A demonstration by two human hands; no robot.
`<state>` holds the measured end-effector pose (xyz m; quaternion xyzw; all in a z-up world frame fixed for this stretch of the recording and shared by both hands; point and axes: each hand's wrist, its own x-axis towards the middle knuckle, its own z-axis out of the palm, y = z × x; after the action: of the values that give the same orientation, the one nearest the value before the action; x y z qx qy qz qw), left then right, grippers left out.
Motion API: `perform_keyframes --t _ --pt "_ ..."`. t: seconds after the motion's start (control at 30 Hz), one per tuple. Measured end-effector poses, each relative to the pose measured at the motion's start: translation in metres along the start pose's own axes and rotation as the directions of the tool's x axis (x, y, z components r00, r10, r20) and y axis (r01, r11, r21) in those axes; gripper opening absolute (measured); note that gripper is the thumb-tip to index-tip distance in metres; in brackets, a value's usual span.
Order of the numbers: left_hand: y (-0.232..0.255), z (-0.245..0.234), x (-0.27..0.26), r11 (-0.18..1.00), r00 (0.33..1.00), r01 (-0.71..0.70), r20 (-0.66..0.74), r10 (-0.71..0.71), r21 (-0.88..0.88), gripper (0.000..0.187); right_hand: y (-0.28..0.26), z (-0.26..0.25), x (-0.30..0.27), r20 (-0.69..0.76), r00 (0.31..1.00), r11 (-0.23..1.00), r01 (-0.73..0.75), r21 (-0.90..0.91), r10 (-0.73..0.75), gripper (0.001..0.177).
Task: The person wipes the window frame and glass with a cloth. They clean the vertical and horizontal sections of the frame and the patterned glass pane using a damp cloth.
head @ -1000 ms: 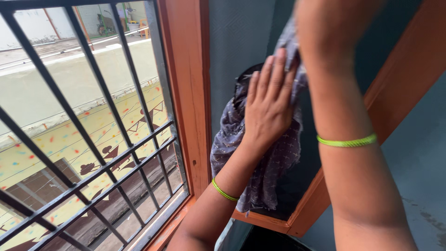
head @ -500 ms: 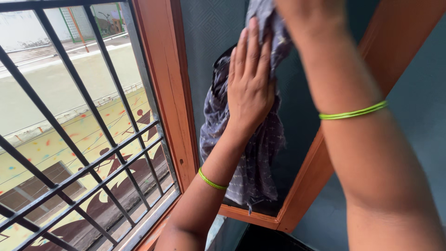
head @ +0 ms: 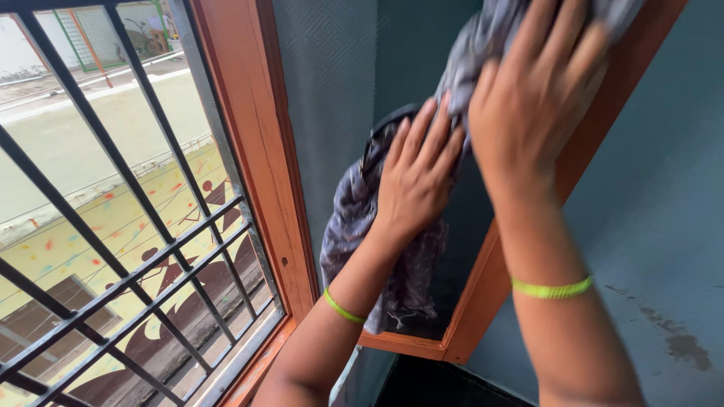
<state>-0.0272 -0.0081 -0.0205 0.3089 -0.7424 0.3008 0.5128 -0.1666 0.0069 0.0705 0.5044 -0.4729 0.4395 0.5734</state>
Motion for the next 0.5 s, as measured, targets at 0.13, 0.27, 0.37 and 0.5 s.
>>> perform_keyframes --t 0.13,0.27,0.37,0.5 --pt "-0.006 -0.007 -0.043 0.996 0.994 -0.074 0.086 0.070 0.046 0.051 -0.015 -0.014 -0.036 0.079 0.996 0.986 -0.058 0.155 0.046 0.064" --pt "-0.019 -0.018 -0.050 0.984 0.985 -0.098 0.155 0.074 0.148 0.062 -0.019 0.002 -0.012 0.008 0.999 0.989 -0.043 0.141 0.043 0.061" --pt "-0.013 -0.027 -0.051 0.998 0.996 -0.003 0.084 -0.003 0.069 0.063 -0.019 0.010 0.039 -0.108 0.994 0.993 0.011 0.119 0.001 0.055" --pt "0.002 -0.026 -0.070 0.999 0.998 0.033 0.054 -0.035 0.031 0.066 -0.024 0.032 0.090 -0.189 0.981 0.979 0.081 0.189 -0.045 0.043"
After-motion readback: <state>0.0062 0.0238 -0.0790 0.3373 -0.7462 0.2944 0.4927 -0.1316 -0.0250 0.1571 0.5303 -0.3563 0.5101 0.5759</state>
